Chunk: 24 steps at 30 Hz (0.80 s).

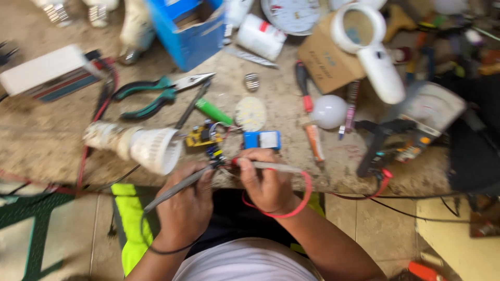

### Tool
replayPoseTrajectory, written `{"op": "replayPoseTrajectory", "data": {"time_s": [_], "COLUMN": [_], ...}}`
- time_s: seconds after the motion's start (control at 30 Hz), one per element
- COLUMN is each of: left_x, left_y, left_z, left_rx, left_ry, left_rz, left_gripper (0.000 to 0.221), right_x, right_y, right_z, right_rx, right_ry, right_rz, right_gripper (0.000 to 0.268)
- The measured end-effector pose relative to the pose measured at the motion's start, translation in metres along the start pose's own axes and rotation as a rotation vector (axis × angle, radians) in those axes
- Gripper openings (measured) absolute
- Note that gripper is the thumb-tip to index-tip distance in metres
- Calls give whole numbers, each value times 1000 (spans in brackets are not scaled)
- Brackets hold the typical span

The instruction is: Repairing an LED bulb by testing the circuit board with a multimeter and soldering connections.

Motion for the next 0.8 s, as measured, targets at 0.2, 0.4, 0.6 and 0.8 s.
{"op": "replayPoseTrajectory", "data": {"time_s": [0.2,0.4,0.6,0.8], "left_x": [5,7,0,-2], "left_y": [1,-1,-5,-2], "left_z": [-8,-13,-6,2], "left_rx": [-36,-51,20,61], "left_ry": [29,148,197,210], "left_rz": [-69,-119,-143,-74], "left_gripper": [19,18,19,20], "right_x": [8,6,10,8], "right_y": [9,7,6,7], "right_z": [9,7,7,6], "right_rx": [91,146,179,121], "right_ry": [7,116,182,224], "right_rz": [-50,-30,-44,18], "right_gripper": [19,13,17,17]}}
Point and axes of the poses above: each hand's wrist, its own y-axis towards the middle knuckle, its own x-axis out of the back of the hand, z = x × y, the point moved 5 cm from there along y, towards the middle knuckle, and after that the axes turned 10 degrees about z, right-handed, at the moved point
